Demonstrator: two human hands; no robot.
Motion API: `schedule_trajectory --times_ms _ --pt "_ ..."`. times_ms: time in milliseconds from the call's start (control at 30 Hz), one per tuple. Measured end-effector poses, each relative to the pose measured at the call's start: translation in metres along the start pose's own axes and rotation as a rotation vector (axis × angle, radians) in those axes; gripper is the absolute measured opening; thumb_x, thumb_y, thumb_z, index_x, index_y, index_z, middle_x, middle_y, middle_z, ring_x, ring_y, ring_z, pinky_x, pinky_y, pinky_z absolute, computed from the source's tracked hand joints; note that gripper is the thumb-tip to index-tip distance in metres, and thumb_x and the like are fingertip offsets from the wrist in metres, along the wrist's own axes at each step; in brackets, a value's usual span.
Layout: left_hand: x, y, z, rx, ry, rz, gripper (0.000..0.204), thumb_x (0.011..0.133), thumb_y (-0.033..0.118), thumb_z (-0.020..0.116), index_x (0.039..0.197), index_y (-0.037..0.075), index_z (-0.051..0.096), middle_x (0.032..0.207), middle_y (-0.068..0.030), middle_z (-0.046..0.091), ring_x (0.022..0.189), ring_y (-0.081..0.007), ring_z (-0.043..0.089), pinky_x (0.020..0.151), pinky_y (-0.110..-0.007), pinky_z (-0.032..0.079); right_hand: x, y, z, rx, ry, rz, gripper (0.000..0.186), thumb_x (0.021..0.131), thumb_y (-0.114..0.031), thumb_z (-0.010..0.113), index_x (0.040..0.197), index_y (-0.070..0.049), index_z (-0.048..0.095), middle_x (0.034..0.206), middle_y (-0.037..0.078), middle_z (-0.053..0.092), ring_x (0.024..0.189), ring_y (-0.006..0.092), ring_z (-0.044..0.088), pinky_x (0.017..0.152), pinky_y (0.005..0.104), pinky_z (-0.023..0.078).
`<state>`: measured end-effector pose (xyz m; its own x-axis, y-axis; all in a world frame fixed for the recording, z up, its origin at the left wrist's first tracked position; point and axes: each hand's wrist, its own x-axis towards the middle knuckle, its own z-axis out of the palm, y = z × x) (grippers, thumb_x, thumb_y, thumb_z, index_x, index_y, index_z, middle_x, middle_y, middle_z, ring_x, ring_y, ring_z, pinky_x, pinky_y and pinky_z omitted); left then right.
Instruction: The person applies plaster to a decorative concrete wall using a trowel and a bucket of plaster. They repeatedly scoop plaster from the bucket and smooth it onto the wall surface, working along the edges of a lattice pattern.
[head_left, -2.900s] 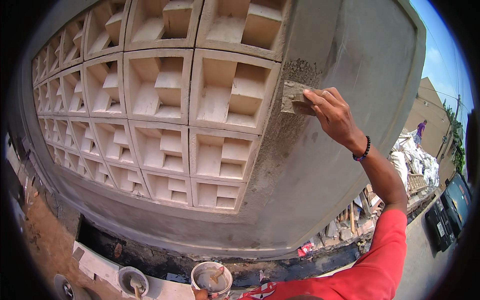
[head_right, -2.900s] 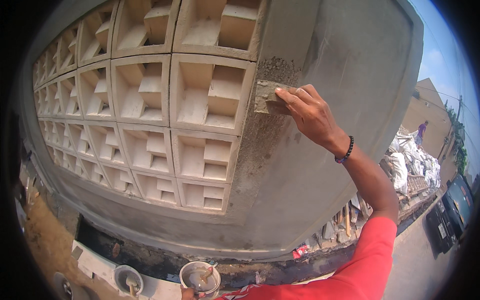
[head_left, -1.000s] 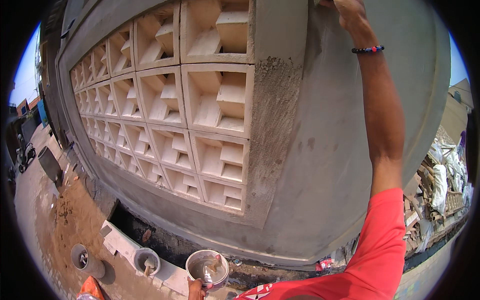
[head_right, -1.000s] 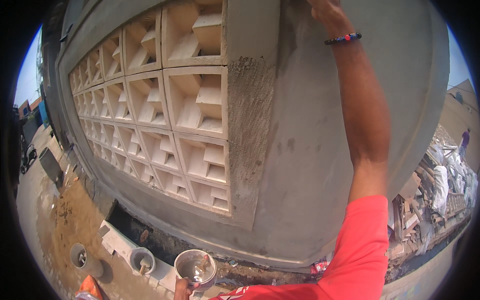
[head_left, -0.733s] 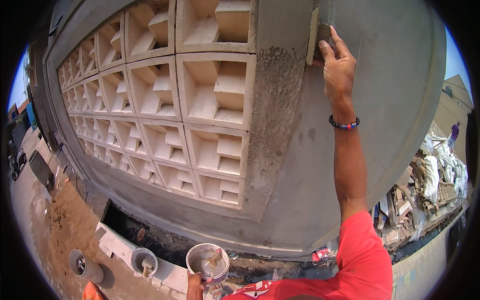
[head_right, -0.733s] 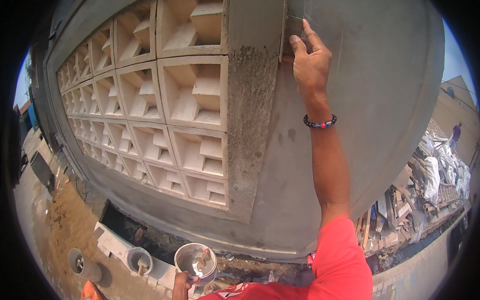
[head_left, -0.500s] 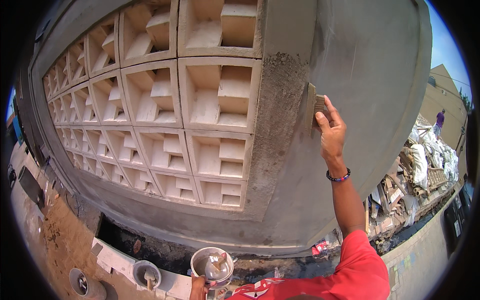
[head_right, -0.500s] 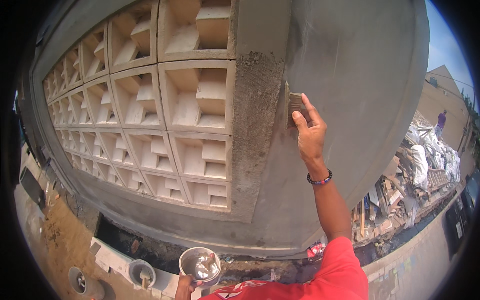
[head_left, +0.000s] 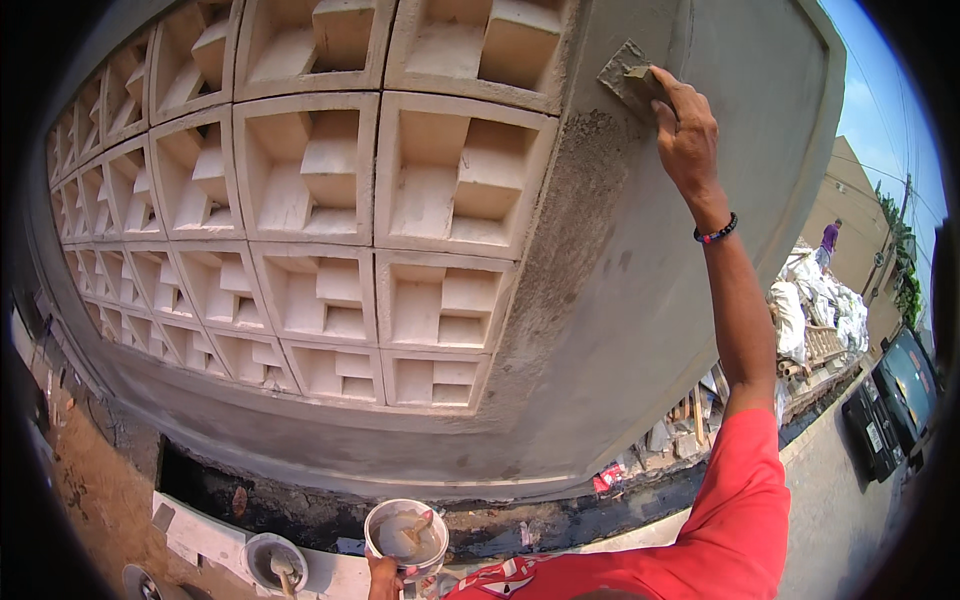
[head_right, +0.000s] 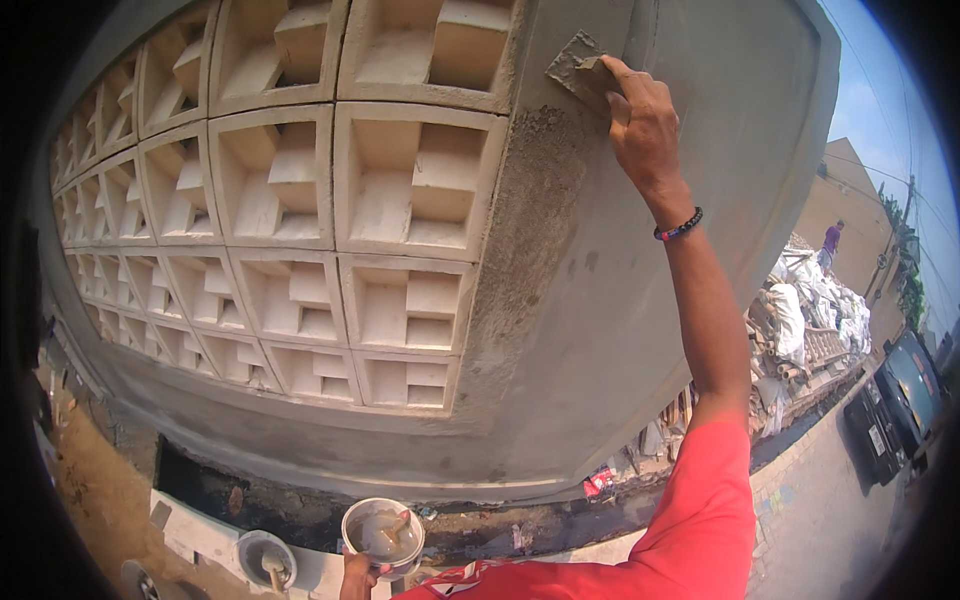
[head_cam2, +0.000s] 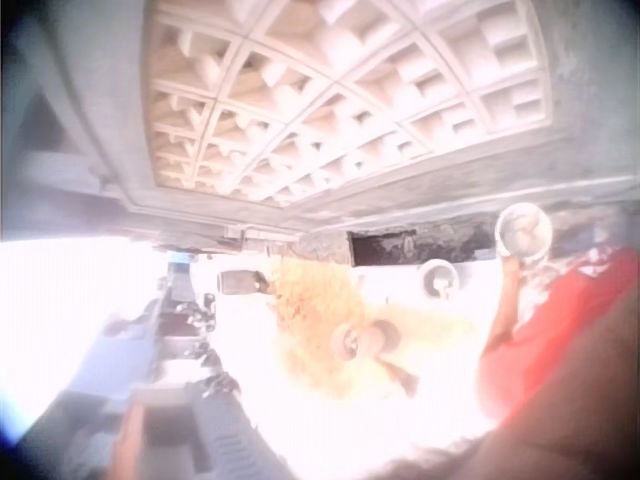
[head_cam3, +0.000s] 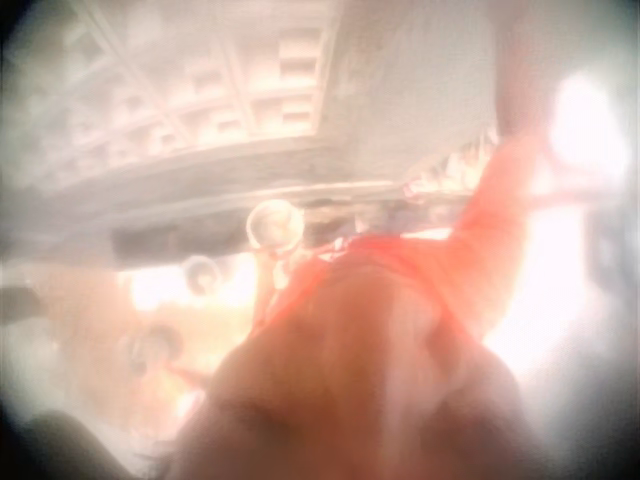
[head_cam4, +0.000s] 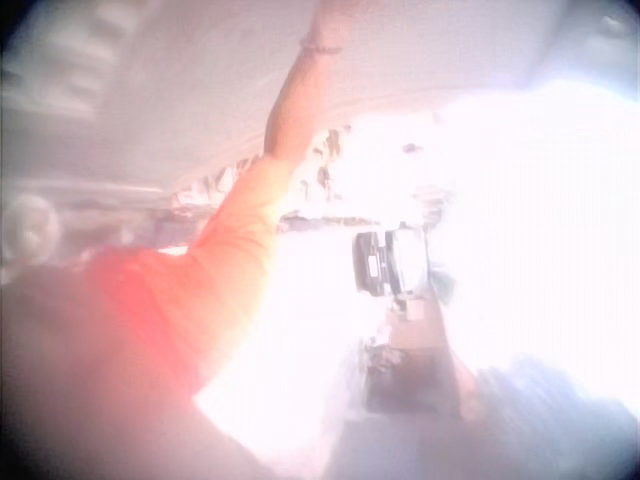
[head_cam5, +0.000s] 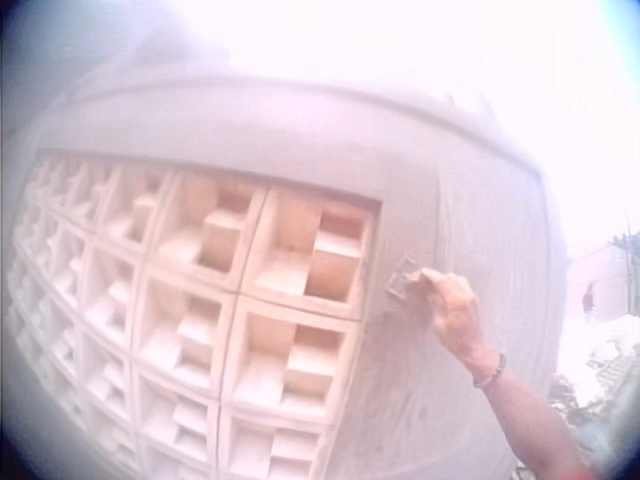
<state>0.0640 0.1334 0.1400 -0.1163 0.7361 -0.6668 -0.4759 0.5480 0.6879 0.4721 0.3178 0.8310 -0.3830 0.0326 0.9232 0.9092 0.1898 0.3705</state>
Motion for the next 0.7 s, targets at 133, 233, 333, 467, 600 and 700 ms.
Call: schedule_trajectory --times_ms 133,233,333,467,600,700 --pt "-0.024 0.029 0.003 0.095 -0.131 -0.032 0.057 0.084 -0.009 0.037 0.136 0.01 0.024 0.128 -0.0269 0.047 0.084 -0.0444 0.066 0.042 -0.043 0.062 -0.127 -0.076 -0.012 0.17 -0.333 -0.023 0.047 0.08 0.007 0.062 0.125 -0.007 0.059 0.103 0.012 0.064 0.094 0.0285 0.058 0.083 0.0389 0.05" --pt "-0.023 0.032 0.007 0.03 -0.103 -0.051 0.057 0.084 -0.009 0.036 0.137 0.012 0.023 0.128 -0.0257 0.047 0.084 -0.0436 0.066 0.041 -0.04 0.062 -0.1 -0.073 -0.04 0.088 -0.261 -0.045 0.046 0.081 0.007 0.063 0.125 -0.005 0.059 0.105 0.012 0.064 0.092 0.0285 0.059 0.084 0.0374 0.05" --pt "-0.061 0.066 0.023 0.143 -0.124 -0.07 0.06 0.083 -0.01 0.035 0.138 0.012 0.025 0.129 -0.0218 0.048 0.093 -0.0402 0.065 0.042 -0.038 0.061 -0.023 -0.057 -0.053 -0.007 -0.059 -0.006 0.045 0.083 0.005 0.063 0.126 -0.006 0.059 0.109 0.014 0.066 0.094 0.0283 0.063 0.085 0.0354 0.05" --pt "-0.029 0.041 0.017 0.113 -0.102 -0.084 0.061 0.083 -0.01 0.035 0.138 0.013 0.025 0.129 -0.021 0.048 0.095 -0.0394 0.064 0.043 -0.038 0.061 0.065 -0.015 -0.033 -0.049 -0.015 0.016 0.039 0.088 -0.004 0.061 0.126 -0.012 0.06 0.113 0.014 0.067 0.099 0.0276 0.066 0.085 0.035 0.051" --pt "-0.007 0.023 0.016 0.121 -0.128 -0.082 0.061 0.083 -0.01 0.035 0.139 0.013 0.025 0.13 -0.0202 0.048 0.096 -0.0386 0.063 0.044 -0.038 0.061 0.134 0.042 -0.016 -0.128 0.071 0.054 0.039 0.09 -0.016 0.061 0.13 -0.018 0.06 0.114 0.012 0.068 0.106 0.0226 0.065 0.09 0.0359 0.051" --pt "-0.001 0.016 0.013 0.115 -0.11 -0.078 0.062 0.083 -0.01 0.035 0.139 0.013 0.025 0.13 -0.0196 0.048 0.097 -0.0381 0.063 0.045 -0.038 0.061 0.163 0.039 0.0 0.104 0.052 -0.052 0.03 0.087 -0.001 0.053 0.114 0.001 0.063 0.111 0.018 0.067 0.104 0.0276 0.064 0.092 0.0352 0.048"
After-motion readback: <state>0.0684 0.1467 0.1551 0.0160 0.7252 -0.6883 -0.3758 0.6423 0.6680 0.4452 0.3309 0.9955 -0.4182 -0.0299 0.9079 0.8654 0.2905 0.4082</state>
